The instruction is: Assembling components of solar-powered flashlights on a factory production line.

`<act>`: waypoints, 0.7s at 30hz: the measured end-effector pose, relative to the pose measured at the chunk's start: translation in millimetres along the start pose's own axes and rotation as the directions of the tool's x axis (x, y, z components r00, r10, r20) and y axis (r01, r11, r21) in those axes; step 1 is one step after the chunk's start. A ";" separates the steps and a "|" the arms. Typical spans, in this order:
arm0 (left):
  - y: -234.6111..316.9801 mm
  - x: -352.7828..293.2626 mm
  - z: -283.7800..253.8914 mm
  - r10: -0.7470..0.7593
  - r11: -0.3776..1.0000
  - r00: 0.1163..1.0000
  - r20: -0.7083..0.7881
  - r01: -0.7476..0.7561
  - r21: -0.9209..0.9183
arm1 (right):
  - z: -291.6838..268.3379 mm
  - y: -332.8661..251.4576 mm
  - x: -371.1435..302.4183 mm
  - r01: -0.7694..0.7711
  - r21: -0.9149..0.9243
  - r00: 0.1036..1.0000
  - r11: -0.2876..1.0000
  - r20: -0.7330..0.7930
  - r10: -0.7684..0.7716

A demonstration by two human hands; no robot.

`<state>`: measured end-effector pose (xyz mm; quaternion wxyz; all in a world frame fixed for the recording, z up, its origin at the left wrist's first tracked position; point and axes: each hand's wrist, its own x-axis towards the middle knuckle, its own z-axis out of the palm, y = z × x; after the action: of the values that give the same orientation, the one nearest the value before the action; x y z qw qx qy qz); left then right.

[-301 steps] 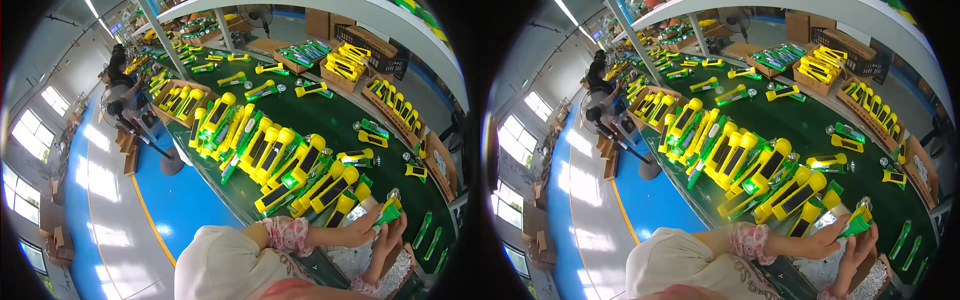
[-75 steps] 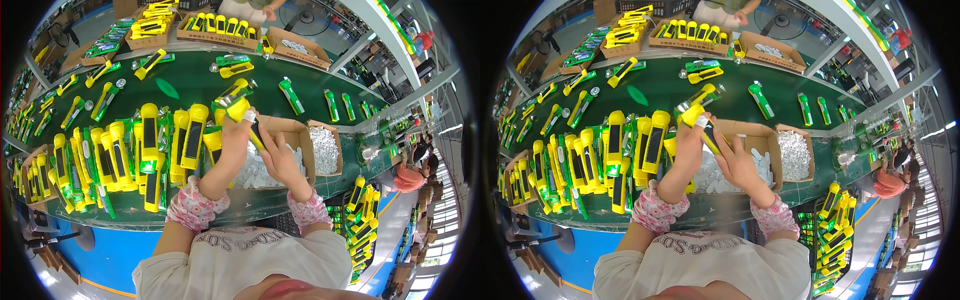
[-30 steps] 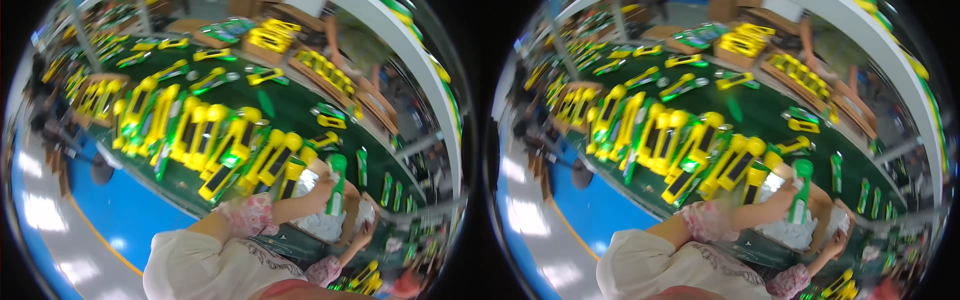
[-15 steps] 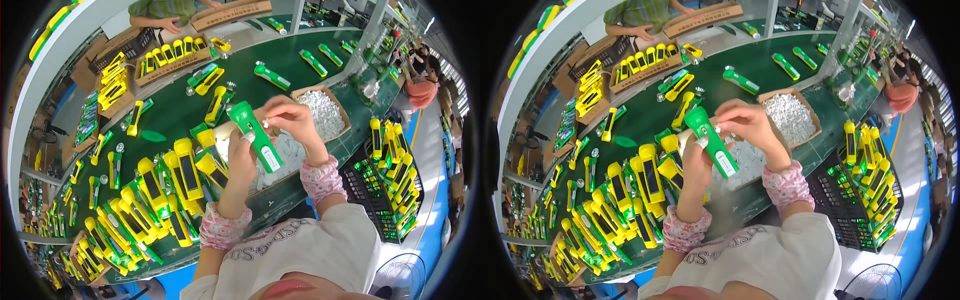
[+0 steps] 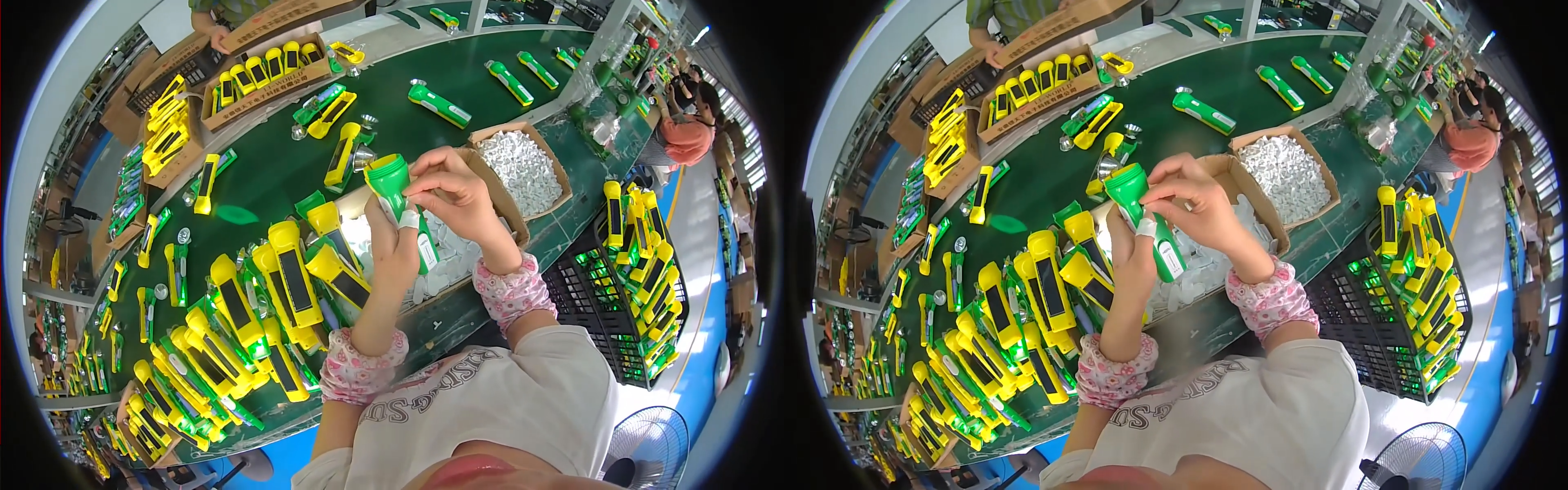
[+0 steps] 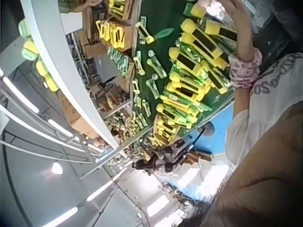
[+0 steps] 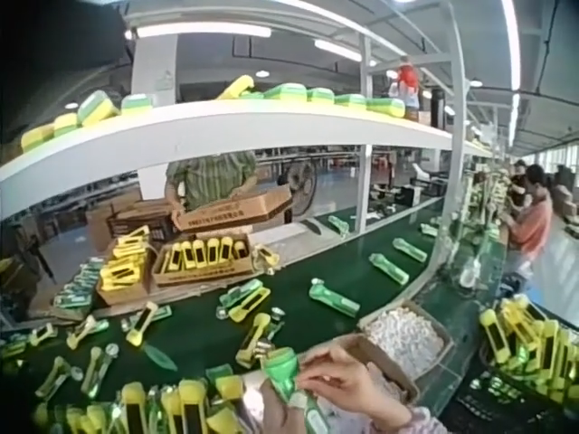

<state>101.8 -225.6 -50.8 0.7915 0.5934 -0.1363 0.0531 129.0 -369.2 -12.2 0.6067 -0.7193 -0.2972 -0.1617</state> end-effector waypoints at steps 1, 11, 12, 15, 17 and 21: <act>0.3 0.0 1.1 -0.005 1.000 1.000 0.002 0.005 0.001 | -1.1 -0.4 -0.4 -0.004 0.001 1.000 1.000 -0.003 0.004; -4.2 0.6 -3.2 0.106 0.952 0.993 0.055 -0.117 0.284 | 0.6 4.4 4.8 -0.313 0.310 0.948 0.897 0.050 0.314; -3.6 1.9 2.1 0.042 0.990 0.999 0.019 -0.044 0.130 | -0.7 3.7 4.3 -0.316 0.295 0.946 0.902 0.023 0.323; 22.5 -3.4 19.9 -0.175 0.977 0.984 -0.017 0.172 -0.127 | -2.3 13.8 -5.6 -0.323 0.287 0.941 0.902 -0.001 0.338; 20.5 0.3 11.6 -0.182 0.957 0.983 -0.033 0.170 -0.235 | 7.8 24.8 -16.4 -0.290 0.345 0.950 0.893 -0.008 0.311; 24.3 -2.7 -2.7 -0.131 0.974 0.983 -0.133 0.102 -0.203 | 15.3 2.2 -53.7 -0.310 0.074 0.941 0.948 0.169 0.294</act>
<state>93.6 -215.8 -29.8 0.8554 0.5146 -0.0478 0.0359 87.0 -367.0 -49.0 0.6343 -0.7356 -0.2375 0.0051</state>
